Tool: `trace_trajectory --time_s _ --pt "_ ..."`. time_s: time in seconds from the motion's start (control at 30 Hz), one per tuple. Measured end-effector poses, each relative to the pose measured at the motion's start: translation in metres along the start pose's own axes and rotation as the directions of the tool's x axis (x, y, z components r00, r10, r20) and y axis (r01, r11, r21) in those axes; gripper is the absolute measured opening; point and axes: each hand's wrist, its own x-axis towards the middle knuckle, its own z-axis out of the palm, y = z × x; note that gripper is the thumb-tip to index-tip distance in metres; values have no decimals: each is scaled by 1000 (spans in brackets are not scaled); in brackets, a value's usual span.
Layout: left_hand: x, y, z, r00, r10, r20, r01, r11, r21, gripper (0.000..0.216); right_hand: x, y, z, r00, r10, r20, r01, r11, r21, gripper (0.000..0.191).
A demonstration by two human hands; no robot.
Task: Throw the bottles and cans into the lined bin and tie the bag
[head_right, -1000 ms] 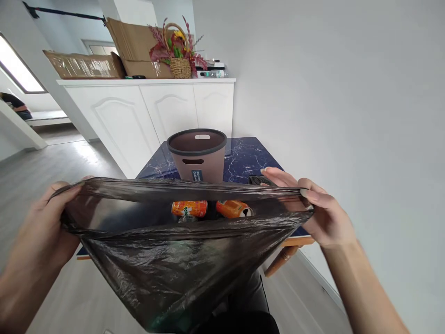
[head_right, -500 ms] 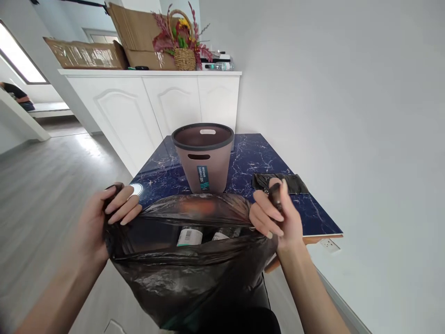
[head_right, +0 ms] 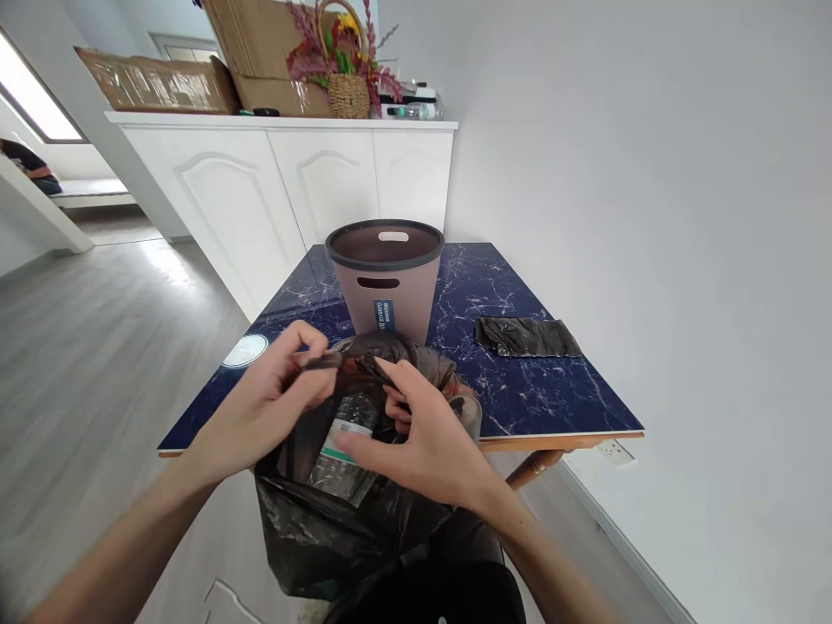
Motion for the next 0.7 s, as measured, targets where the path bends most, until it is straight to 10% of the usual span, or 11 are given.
trace_trajectory --time_s 0.33,0.53,0.7 --pt "-11 7 15 967 196 162 -230 946 229 21 12 18 39 977 -122 -173 133 990 51 14" --pt "-21 -17 -7 975 102 196 -141 969 201 111 9 17 31 977 -144 -160 149 989 21 28" --pt "-24 -53 5 995 45 86 -52 996 77 114 7 15 24 986 -146 -75 150 988 47 30"
